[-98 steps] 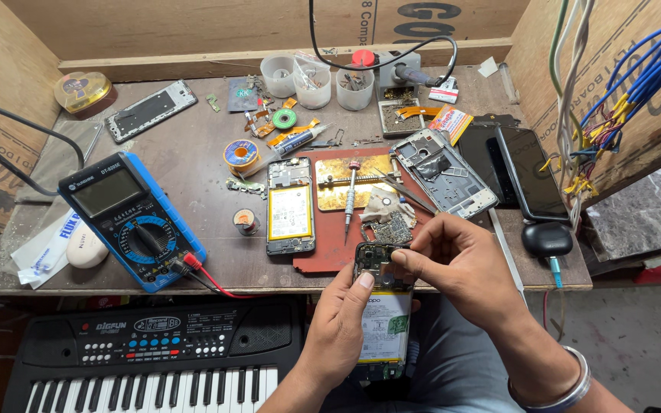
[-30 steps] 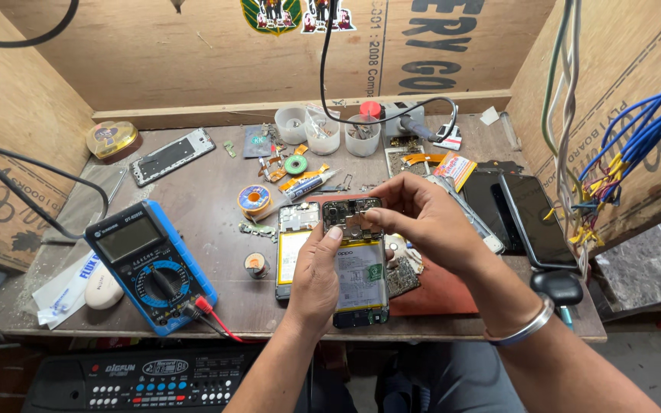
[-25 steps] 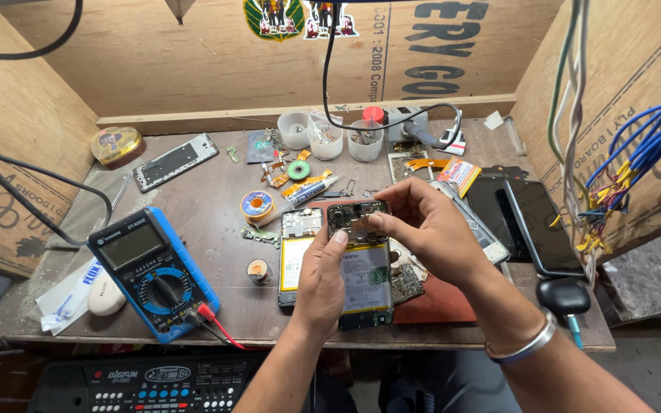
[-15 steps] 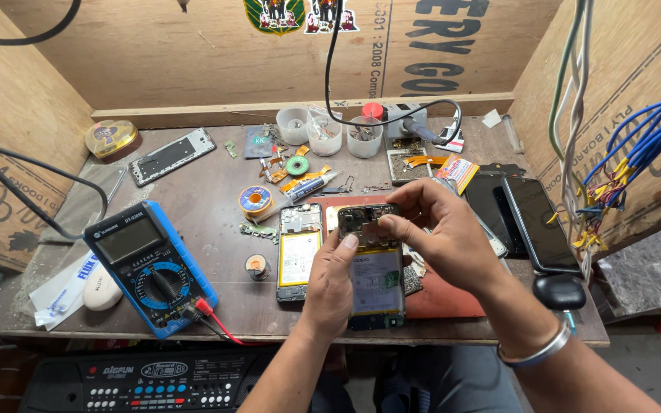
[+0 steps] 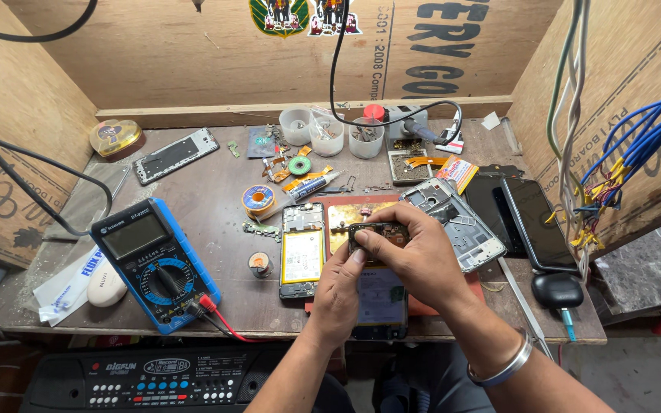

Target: The person rummages through a plastic box of small packets and parts, opens a small plastic packet, then works on a disassembled smartphone, lifting the back cover and handling the battery and internal board with both hands.

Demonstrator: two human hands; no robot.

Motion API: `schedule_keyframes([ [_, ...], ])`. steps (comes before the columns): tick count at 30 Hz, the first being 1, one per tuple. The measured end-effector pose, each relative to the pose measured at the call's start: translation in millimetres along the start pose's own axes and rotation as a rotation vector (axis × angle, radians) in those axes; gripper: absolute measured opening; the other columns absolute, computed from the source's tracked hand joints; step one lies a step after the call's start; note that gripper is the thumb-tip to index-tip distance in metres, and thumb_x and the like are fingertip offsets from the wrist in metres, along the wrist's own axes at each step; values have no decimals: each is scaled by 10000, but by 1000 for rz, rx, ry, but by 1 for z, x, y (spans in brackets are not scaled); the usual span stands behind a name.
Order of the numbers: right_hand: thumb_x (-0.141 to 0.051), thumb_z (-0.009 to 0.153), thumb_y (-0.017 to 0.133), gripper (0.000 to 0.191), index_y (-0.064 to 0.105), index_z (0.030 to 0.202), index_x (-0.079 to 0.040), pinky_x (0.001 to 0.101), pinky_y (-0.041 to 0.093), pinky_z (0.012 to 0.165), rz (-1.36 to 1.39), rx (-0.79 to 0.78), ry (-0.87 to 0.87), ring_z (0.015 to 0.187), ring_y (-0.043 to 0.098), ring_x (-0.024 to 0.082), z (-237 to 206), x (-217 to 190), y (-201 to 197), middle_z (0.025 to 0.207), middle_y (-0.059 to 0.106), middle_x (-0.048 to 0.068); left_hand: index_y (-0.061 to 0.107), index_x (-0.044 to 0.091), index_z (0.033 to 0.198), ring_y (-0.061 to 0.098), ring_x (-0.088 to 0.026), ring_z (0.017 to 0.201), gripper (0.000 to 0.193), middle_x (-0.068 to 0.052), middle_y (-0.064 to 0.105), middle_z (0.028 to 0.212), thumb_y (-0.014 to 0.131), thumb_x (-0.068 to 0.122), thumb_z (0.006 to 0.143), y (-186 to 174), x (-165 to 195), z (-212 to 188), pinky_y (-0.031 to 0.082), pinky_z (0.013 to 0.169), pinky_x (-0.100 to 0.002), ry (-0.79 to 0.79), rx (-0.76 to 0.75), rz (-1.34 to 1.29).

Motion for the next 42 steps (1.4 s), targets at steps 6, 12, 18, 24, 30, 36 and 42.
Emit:
schedule_keyframes([
  [6, -160, 840, 811, 240, 741, 1007, -4, 249, 580, 759, 11, -24, 43, 873, 672, 83, 0, 7, -1, 978, 712, 42, 521, -16, 1409, 587, -154, 1207, 424, -93, 643, 1291, 450, 268, 1103, -4, -6, -4, 449, 1088, -329, -46, -7, -28],
  [12, -164, 995, 674, 262, 759, 1178, 4, 230, 490, 730, 259, -88, 99, 826, 564, 70, -5, 23, -6, 897, 630, 3, 535, -18, 1406, 576, -139, 1182, 411, -78, 640, 1274, 459, 249, 1104, -3, -8, -6, 445, 1073, -314, -35, -7, 13],
  [18, -168, 1016, 611, 259, 733, 1129, 31, 241, 535, 745, 217, -74, 105, 834, 632, 78, -7, 36, -8, 920, 723, 41, 541, -19, 1420, 565, -133, 1203, 424, -75, 636, 1292, 461, 251, 1102, -1, -5, -6, 427, 1092, -304, -7, -22, 71],
  [24, -179, 1018, 605, 277, 712, 1135, 47, 257, 569, 819, 274, -74, 110, 898, 685, 90, -5, 28, -3, 979, 745, 52, 538, -7, 1424, 564, -138, 1207, 437, -79, 640, 1286, 461, 267, 1093, -1, -3, -5, 422, 1099, -307, -17, 1, 80],
  [30, -131, 940, 657, 314, 647, 1228, -7, 259, 581, 855, 245, -42, 91, 950, 711, 101, -12, 19, -13, 1046, 743, 48, 544, -3, 1402, 600, -168, 1165, 429, -100, 655, 1259, 475, 275, 1082, -4, -2, -6, 466, 1048, -339, -47, 40, -45],
  [36, -62, 895, 736, 290, 688, 1170, 16, 253, 581, 796, 140, 5, 102, 888, 703, 100, -15, 28, -18, 981, 751, 64, 558, -5, 1363, 616, -163, 1162, 420, -104, 666, 1231, 460, 297, 1088, 1, -1, -6, 483, 1054, -336, -79, 16, 44],
  [42, -52, 901, 736, 279, 692, 1168, 18, 240, 566, 756, 191, 0, 102, 855, 685, 86, -13, 34, -16, 952, 742, 55, 537, 15, 1359, 657, -223, 1091, 394, -126, 672, 1209, 511, 241, 1038, 8, 2, -7, 510, 994, -386, -93, -61, -170],
])
Point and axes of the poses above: each hand's wrist, its own z-axis towards the middle knuckle, its own y-axis out of the palm, x = y × z, the point moved 8 cm from there along z, towards the middle knuckle
